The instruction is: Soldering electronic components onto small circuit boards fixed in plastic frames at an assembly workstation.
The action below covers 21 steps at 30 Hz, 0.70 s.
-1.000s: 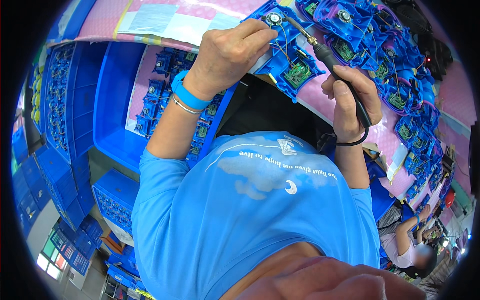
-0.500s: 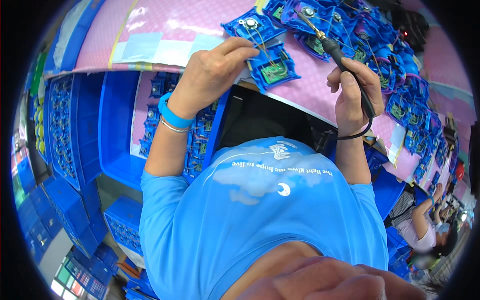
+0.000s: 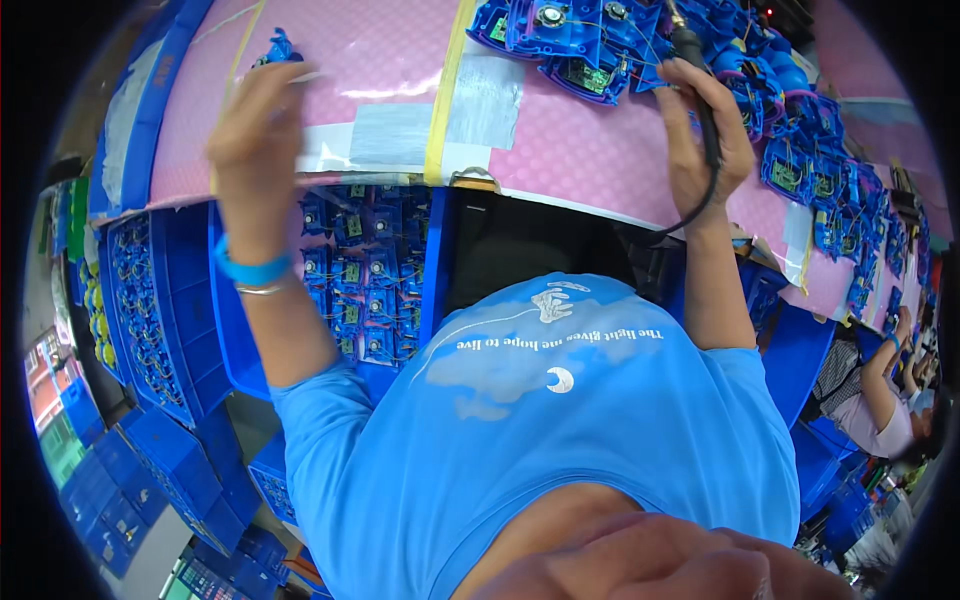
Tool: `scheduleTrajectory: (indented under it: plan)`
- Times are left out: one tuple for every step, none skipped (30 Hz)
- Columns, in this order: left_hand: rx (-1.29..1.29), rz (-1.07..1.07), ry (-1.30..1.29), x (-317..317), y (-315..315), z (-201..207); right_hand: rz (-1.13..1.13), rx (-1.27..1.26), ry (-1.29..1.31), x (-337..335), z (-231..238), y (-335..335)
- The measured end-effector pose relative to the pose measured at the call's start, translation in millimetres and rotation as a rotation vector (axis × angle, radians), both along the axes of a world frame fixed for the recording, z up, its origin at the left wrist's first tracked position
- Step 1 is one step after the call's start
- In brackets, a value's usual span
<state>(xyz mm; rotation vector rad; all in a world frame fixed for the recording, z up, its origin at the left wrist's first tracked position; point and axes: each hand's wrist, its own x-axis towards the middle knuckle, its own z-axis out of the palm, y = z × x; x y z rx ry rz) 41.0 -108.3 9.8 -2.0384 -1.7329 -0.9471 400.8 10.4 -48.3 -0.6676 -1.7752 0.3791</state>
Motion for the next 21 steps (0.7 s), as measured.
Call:
scheduleTrajectory:
  plan:
    - [0.019, -0.136, -0.011, 28.7, 9.6, -0.6, -0.033, -0.024, -0.055, -5.0, 0.7, -2.2]
    - [-0.008, -0.182, 0.045, 54.3, 13.9, 0.2, -0.045, -0.048, -0.104, -10.4, 4.3, -2.5]
    - [-0.030, -0.231, 0.094, 75.9, 19.6, -4.7, -0.040, -0.052, -0.144, -12.8, -1.1, -0.4]
    - [-0.025, -0.266, 0.108, 91.8, 31.5, -11.7, -0.030, -0.096, -0.156, -18.5, 1.2, -4.1]
    - [-0.018, -0.308, 0.119, 102.4, 46.4, -20.3, -0.026, -0.138, -0.172, -24.1, 3.0, -8.5]
    - [-0.012, -0.313, 0.117, 110.5, 59.0, -26.8, -0.048, -0.083, -0.232, -25.5, -1.6, -6.0]
    - [-0.058, -0.286, 0.102, 116.7, 70.2, -31.1, -0.060, -0.051, -0.250, -28.4, -5.9, -3.8]
    - [-0.105, -0.258, 0.088, 119.2, 79.9, -35.1, -0.072, -0.019, -0.267, -31.1, -9.4, -1.0]
    - [-0.036, -0.293, 0.086, 119.0, 88.4, -37.1, -0.069, 0.044, -0.277, -33.9, -10.1, 2.1]
    - [-0.036, -0.303, 0.089, 117.5, 90.9, -37.3, -0.079, 0.042, -0.274, -35.1, -7.6, 0.8]
    - [-0.152, -0.310, 0.044, 114.9, 92.6, -34.5, -0.049, 0.006, -0.267, -36.9, -1.4, -1.0]
    - [-0.273, -0.315, 0.000, 113.1, 92.5, -33.4, -0.017, -0.032, -0.260, -37.6, 3.3, -3.1]
    - [-0.280, -0.318, 0.003, 112.4, 89.7, -34.2, -0.028, 0.004, -0.275, -36.6, 4.3, -4.3]
    - [-0.166, -0.358, 0.042, 112.3, 83.9, -34.7, -0.028, -0.004, -0.271, -34.2, 7.0, -9.1]
    - [-0.050, -0.393, 0.082, 111.6, 76.5, -33.2, -0.019, -0.103, -0.292, -30.4, 11.8, -15.9]
    - [-0.058, -0.392, 0.085, 112.9, 66.3, -27.4, -0.011, -0.203, -0.312, -25.7, 12.3, -18.1]
    - [-0.116, -0.375, 0.112, 115.5, 51.3, -17.1, 0.024, -0.028, -0.295, -16.6, 0.8, -10.2]
    - [-0.175, -0.356, 0.136, 117.1, 35.7, -9.8, 0.066, -0.048, -0.291, -10.8, 0.8, -12.8]
    - [-0.179, -0.369, 0.130, 114.0, 24.2, -7.6, 0.106, -0.066, -0.288, -5.9, 1.5, -17.3]
    - [-0.186, -0.364, 0.129, 111.3, 13.7, -5.3, 0.188, -0.174, -0.255, -1.4, 0.1, -22.9]
    - [-0.219, -0.329, 0.137, 108.7, 2.0, -2.2, 0.199, -0.179, -0.255, 2.1, -0.1, -27.0]
